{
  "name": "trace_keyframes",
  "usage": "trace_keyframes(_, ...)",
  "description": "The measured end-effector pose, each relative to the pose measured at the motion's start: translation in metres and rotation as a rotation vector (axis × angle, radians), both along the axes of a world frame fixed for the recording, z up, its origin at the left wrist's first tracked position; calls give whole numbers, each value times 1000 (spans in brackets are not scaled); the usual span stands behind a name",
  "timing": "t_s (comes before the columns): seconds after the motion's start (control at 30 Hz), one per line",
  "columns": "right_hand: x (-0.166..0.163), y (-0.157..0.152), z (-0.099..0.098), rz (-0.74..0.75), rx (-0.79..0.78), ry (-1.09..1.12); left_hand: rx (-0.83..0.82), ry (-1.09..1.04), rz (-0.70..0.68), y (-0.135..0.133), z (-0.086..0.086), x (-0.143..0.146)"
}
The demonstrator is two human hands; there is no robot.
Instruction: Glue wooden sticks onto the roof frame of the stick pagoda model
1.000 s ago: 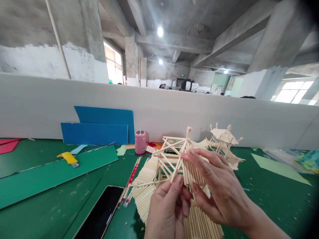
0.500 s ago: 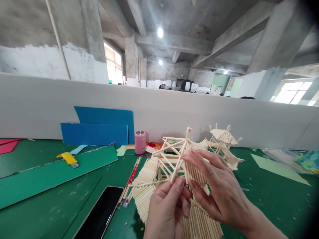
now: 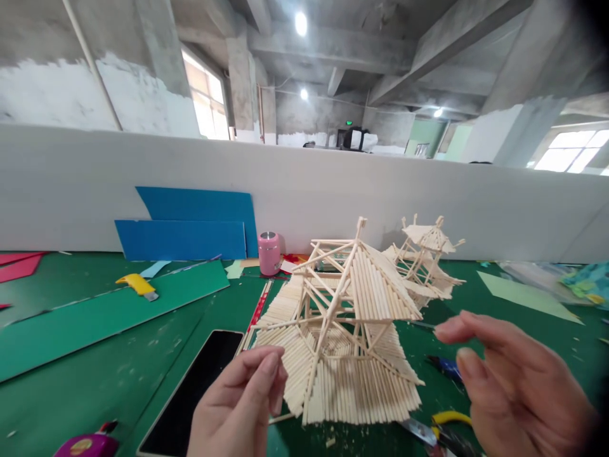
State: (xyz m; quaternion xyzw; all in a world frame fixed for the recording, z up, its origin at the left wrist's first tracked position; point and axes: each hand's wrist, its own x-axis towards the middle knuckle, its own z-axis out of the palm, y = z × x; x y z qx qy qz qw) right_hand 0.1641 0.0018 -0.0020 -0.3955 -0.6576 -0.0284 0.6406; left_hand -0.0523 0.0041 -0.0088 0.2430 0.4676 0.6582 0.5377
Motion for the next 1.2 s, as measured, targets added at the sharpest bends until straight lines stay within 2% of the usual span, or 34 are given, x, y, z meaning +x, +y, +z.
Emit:
trace_keyframes(0.17, -6, -4, -5, -14, -47, -23, 97, 206, -89, 10, -2, 0)
trace_keyframes(0.27, -14, -7, -10, -16, -48, -144, 214, 314, -146, 16, 1, 5)
trace_keyframes(0.4, -24, -3, -21, 71, -110, -395, 468, 649, -55, 25, 7, 7)
trace_keyframes(0.5, -29, 3, -27, 102, -154, -435, 707, 931, 34, 31, 21, 5)
trace_keyframes(0.63, -31, 6, -28, 107, -168, -388, 909, 1237, -69, 46, 45, 2)
trace_keyframes(0.7, -32, 6, -29, 137, -223, -322, 912, 1316, -129, 57, 53, 1)
trace_keyframes(0.77, -34, 8, -32, 238, -350, -172, 886, 1335, -181, 66, 57, 1)
trace_keyframes(0.87, -43, 13, -40, 467, -546, 218, 881, 1306, -241, 75, 57, 1)
trace_keyframes(0.93, -50, 17, -45, 613, -600, 487, 899, 1295, -270, 76, 57, 1)
trace_keyframes(1.0, -57, 21, -49, 719, -622, 657, 925, 1289, -306, 76, 58, 0)
trace_keyframes(1.2, -64, 29, -61, 859, -645, 764, 949, 1294, -351, 75, 61, 2)
